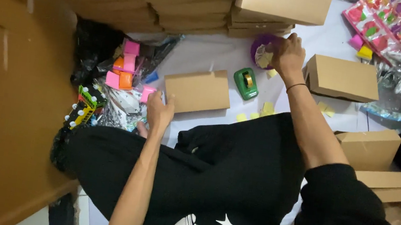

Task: Assembling a small cardboard box, placing a toy car inside, and sealing it with a sticker.

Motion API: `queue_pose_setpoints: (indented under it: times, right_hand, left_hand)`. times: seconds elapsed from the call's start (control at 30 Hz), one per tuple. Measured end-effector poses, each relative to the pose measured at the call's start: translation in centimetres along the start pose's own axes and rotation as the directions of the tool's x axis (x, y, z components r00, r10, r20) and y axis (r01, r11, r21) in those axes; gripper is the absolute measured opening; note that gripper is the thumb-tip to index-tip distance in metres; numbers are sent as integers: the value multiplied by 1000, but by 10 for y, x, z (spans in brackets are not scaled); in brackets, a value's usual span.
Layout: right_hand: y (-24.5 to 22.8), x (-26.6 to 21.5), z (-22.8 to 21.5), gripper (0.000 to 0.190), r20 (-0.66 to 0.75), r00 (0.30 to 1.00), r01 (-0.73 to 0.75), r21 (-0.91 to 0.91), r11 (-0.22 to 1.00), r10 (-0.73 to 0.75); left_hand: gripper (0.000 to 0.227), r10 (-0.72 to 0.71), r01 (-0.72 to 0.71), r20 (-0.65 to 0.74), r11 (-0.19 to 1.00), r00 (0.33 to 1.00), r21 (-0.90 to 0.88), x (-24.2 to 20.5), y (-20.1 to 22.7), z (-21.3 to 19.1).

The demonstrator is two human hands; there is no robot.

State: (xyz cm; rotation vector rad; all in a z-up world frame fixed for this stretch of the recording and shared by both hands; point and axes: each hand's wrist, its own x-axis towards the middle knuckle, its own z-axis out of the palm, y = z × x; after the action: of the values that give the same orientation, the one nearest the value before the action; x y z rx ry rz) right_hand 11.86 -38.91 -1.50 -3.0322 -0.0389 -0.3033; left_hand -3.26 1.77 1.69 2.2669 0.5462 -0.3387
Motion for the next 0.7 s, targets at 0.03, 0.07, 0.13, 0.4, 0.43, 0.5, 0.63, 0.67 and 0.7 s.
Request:
queue_pose_setpoints:
  times: [0.03,0.07,0.13,0.4,0.43,0.5,0.63,0.67,0.7]
  right_hand:
    - [-3,1,-5,20,-7,1000,2,0,1000,-2]
    - [-7,3,-10,19,89,995,-49,0,999,49]
    - [-11,3,-13,29,184,978,-98,-7,995,98]
    - [-28,-14,-12,12,1,961,-263,332,906,278]
    - [-28,-17,-13,12,-4,963,-254,334,908,270]
    - [-28,-23,-15,8,-57,953,-250,410,877,298]
    - [-58,-37,-71,6,-14,898,-304,702,644,439]
    - [-61,-42,-76,5,-68,880,-273,736,619,469]
    - [-64,-46,-82,13,-121,859,-237,767,596,497]
  left_hand:
    - [65,4,-4,-5,1000,1000,-2,-7,10,-10]
    - [58,29,-31,-49,998,998,-49,-13,20,-19]
    - [52,51,-60,-92,994,994,-97,-14,23,-20]
    - [41,191,-233,-371,970,909,-72,-18,26,-13]
    - [41,189,-233,-379,969,906,-76,-15,23,-10]
    - [37,289,-350,-485,936,825,-38,-9,17,-7]
    - [30,396,-443,-584,894,708,69,-12,17,-10]
    - [26,463,-526,-554,849,692,54,-19,24,-15]
    - [22,527,-603,-526,797,667,35,-27,32,-19]
